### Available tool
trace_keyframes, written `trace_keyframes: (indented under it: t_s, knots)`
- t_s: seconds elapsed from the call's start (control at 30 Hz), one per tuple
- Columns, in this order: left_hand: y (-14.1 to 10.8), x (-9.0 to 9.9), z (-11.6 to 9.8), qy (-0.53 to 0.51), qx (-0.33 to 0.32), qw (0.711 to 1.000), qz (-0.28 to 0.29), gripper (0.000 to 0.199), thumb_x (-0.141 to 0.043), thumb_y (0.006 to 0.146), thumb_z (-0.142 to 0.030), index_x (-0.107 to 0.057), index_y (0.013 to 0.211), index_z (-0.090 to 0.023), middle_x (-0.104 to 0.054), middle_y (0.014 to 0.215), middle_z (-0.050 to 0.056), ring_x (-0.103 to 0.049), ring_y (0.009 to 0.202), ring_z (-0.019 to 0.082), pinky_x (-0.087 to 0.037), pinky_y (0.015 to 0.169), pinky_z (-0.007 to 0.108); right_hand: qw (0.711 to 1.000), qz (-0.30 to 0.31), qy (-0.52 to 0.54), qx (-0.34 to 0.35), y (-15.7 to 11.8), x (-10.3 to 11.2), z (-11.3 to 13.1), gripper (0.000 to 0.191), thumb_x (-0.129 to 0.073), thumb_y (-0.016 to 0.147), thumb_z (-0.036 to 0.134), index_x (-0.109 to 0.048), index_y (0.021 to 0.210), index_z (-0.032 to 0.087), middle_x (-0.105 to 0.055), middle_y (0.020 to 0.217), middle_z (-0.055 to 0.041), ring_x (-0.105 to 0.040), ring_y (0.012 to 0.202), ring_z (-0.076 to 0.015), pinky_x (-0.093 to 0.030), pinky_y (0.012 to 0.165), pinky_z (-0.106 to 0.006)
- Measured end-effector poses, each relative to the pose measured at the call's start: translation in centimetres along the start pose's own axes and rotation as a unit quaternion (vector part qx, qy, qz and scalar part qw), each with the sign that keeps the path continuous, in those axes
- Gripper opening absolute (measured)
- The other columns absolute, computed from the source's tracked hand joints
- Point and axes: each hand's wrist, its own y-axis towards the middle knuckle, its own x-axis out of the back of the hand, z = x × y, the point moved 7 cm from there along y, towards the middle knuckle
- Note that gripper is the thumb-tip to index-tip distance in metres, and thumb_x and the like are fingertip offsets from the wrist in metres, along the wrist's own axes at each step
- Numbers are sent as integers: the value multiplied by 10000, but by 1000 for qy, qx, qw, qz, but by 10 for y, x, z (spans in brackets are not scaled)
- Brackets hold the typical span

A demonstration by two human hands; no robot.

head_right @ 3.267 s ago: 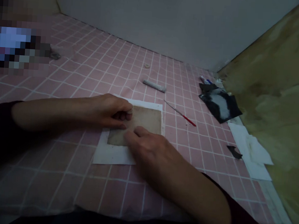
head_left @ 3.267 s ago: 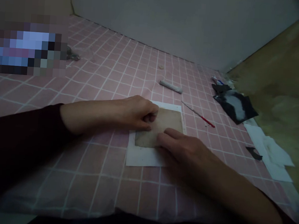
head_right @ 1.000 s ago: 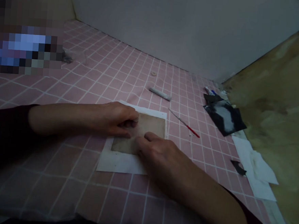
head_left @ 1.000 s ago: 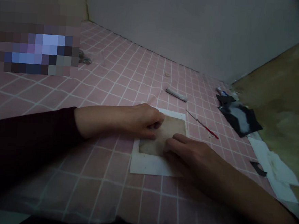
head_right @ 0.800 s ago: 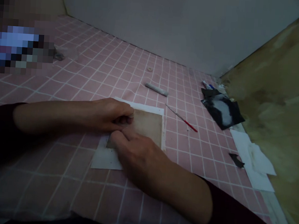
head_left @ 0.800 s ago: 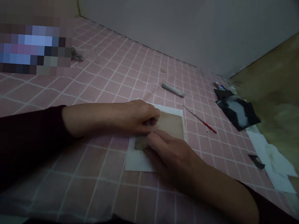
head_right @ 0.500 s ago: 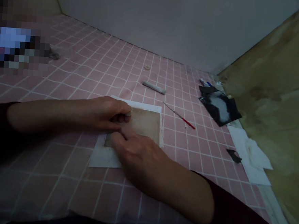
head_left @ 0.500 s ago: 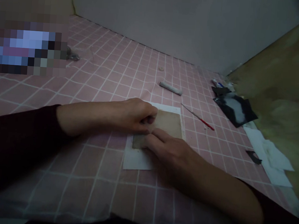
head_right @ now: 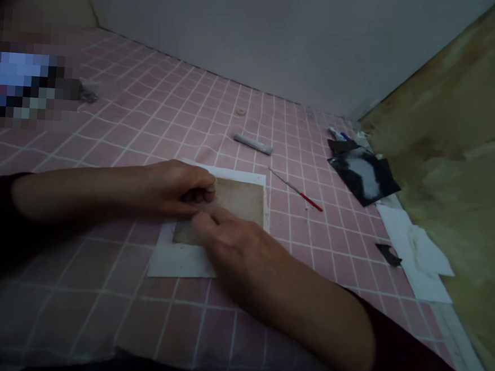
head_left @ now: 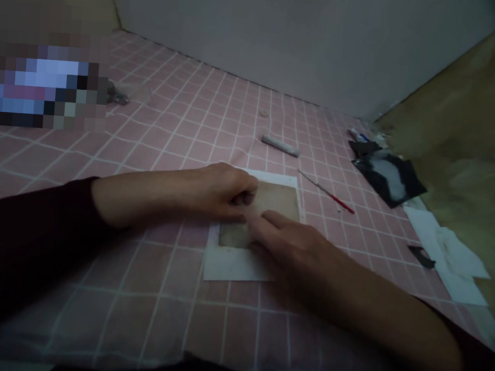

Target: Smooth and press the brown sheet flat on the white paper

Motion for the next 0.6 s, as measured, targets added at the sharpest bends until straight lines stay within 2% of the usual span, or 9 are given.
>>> trace_keyframes:
  t_s: [0.1, 0.27, 0.43, 0.6]
  knots:
    - [0, -1, 0, -3, 3, 1000, 10, 153, -551, 731, -292, -552, 842, -187, -573, 724, -26, -487, 602, 90, -318, 537, 211, 999, 19, -16, -31, -3, 2, -5, 215, -436, 812, 20, -459, 943, 189, -507, 797, 10, -451, 582, -92, -341, 532, -224]
    - [0, 1, -2, 4, 8, 1000, 7, 106, -521, 742, -256, -548, 807, -176, -566, 713, -25, -477, 596, 87, -324, 553, 213, 1000, -22, -9, 5, 0, 1, 4, 175, -431, 811, 33, -443, 904, 182, -525, 925, -39, -508, 747, -136, -397, 639, -252]
    - [0, 0, -1, -4, 10, 1000, 15, 143, -555, 728, -281, -548, 830, -180, -571, 722, -25, -479, 600, 88, -311, 542, 215, 999, 17, -38, -29, -5, 0, -3, 214, -447, 791, 15, -445, 916, 189, -495, 775, 14, -441, 585, -100, -331, 534, -233]
    - [0, 0, 0, -3, 9, 1000, 8, 104, -521, 737, -257, -546, 803, -180, -565, 707, -28, -480, 599, 87, -317, 549, 215, 999, -37, -29, 4, 3, -3, 6, 174, -418, 792, 30, -445, 878, 179, -534, 916, -51, -495, 727, -139, -384, 613, -257]
